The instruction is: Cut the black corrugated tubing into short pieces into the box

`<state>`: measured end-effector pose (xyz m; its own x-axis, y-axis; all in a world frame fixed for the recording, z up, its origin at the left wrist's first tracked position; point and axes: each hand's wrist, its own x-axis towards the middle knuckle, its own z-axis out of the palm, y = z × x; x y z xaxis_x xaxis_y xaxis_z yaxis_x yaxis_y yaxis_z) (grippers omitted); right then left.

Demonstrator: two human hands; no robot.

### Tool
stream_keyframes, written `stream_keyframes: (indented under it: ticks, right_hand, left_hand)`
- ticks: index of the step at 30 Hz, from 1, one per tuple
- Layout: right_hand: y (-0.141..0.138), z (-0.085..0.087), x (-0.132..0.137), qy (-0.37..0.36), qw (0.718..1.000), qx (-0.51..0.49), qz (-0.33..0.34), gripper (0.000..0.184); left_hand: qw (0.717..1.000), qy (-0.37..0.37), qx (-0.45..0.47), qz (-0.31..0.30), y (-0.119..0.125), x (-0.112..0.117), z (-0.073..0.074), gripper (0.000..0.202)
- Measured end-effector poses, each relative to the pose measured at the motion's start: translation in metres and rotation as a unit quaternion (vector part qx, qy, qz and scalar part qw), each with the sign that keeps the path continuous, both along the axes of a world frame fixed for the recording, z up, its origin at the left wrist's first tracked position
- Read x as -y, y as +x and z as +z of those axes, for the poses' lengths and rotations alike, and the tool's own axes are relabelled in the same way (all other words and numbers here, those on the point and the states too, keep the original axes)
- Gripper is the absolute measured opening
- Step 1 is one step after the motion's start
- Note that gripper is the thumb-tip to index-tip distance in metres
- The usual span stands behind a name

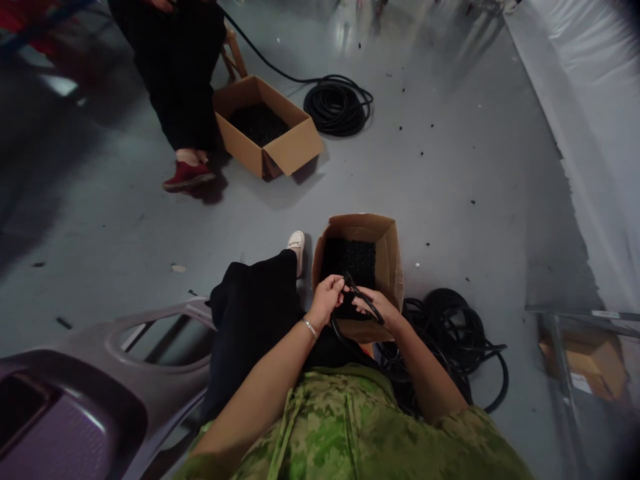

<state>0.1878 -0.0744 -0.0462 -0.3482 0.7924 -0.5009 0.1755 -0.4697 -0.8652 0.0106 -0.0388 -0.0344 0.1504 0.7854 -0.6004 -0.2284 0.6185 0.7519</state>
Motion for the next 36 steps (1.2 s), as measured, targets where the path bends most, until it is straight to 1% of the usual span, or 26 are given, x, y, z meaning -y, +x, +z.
stream_keyframes:
  ticks: [2, 5, 8, 11, 18, 22, 28, 31, 36]
  right_hand:
    - [0.001, 0.001, -0.002, 0.01, 1.0, 0.017, 0.014, 0.059]
    - [0.002, 0.007, -0.004, 0.027, 0.999, 0.032, 0.027, 0.059]
    - [0.0, 0.016, -0.006, 0.05, 0.998, 0.034, 0.034, 0.057]
    - [-0.001, 0.02, -0.007, 0.069, 0.996, 0.03, 0.037, 0.055]
    - [-0.002, 0.014, -0.008, 0.095, 0.994, 0.032, 0.04, 0.052]
    - [0.0, 0.015, -0.007, 0.099, 0.993, 0.043, 0.054, 0.051]
    - [0.008, 0.013, -0.002, 0.125, 0.984, 0.116, 0.051, 0.047]
    - [0.014, 0.009, 0.002, 0.14, 0.975, 0.162, 0.056, 0.044]
    - [0.017, 0.003, 0.008, 0.189, 0.956, 0.214, 0.067, 0.035]
  left_hand:
    - [1.0, -0.003, -0.001, 0.0, 0.0, 0.0, 0.0, 0.024]
    - [1.0, -0.001, 0.003, -0.003, 0.001, 0.0, 0.0, 0.024]
    - [1.0, -0.001, 0.002, -0.005, 0.001, 0.0, 0.001, 0.023]
    - [1.0, -0.002, -0.002, -0.008, 0.002, 0.0, 0.001, 0.023]
    - [1.0, 0.001, -0.009, -0.01, 0.003, 0.001, -0.004, 0.022]
    - [1.0, 0.0, -0.011, -0.012, 0.003, 0.002, -0.004, 0.022]
    - [1.0, 0.005, -0.01, -0.02, 0.003, 0.001, -0.003, 0.023]
    - [1.0, -0.001, -0.01, -0.02, 0.003, 0.0, -0.002, 0.023]
    - [1.0, -0.013, -0.006, -0.024, 0.003, 0.0, -0.002, 0.023]
